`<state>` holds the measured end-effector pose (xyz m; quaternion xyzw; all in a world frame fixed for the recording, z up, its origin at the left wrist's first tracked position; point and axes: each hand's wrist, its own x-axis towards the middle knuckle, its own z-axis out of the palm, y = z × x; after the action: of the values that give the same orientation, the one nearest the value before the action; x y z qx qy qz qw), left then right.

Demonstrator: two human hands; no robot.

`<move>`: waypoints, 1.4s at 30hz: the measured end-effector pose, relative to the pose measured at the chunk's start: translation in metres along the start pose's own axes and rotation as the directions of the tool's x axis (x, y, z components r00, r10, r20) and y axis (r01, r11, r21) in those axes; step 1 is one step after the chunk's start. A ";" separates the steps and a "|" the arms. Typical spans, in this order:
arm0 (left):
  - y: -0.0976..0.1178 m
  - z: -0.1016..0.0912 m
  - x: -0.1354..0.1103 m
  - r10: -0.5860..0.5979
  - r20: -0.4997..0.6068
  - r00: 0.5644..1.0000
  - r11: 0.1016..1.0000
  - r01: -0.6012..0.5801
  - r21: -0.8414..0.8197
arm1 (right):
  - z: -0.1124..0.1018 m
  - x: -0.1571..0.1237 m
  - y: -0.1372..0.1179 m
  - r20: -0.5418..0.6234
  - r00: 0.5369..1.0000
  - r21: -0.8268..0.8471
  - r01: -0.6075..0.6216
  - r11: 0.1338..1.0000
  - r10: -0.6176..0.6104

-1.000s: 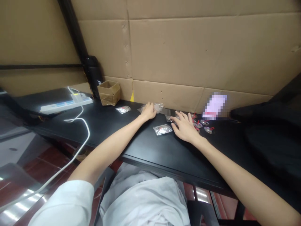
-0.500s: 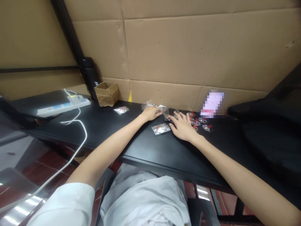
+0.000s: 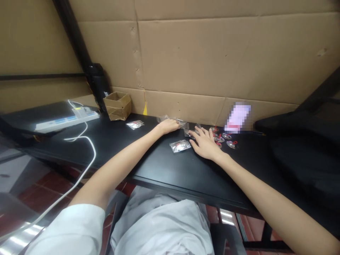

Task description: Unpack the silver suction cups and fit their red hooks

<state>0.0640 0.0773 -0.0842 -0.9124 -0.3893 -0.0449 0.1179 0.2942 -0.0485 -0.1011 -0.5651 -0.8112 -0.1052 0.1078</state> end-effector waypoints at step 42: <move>-0.159 -0.026 -0.076 -0.340 0.057 0.939 0.938 0.335 0.084 | 0.020 0.147 -0.219 0.135 0.933 0.430 0.248 0.868 -0.334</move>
<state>-0.1032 0.1241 -0.0433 -0.8282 -0.5454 -0.0181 0.1279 0.0373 0.0145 -0.0875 -0.4086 -0.8980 0.1092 0.1214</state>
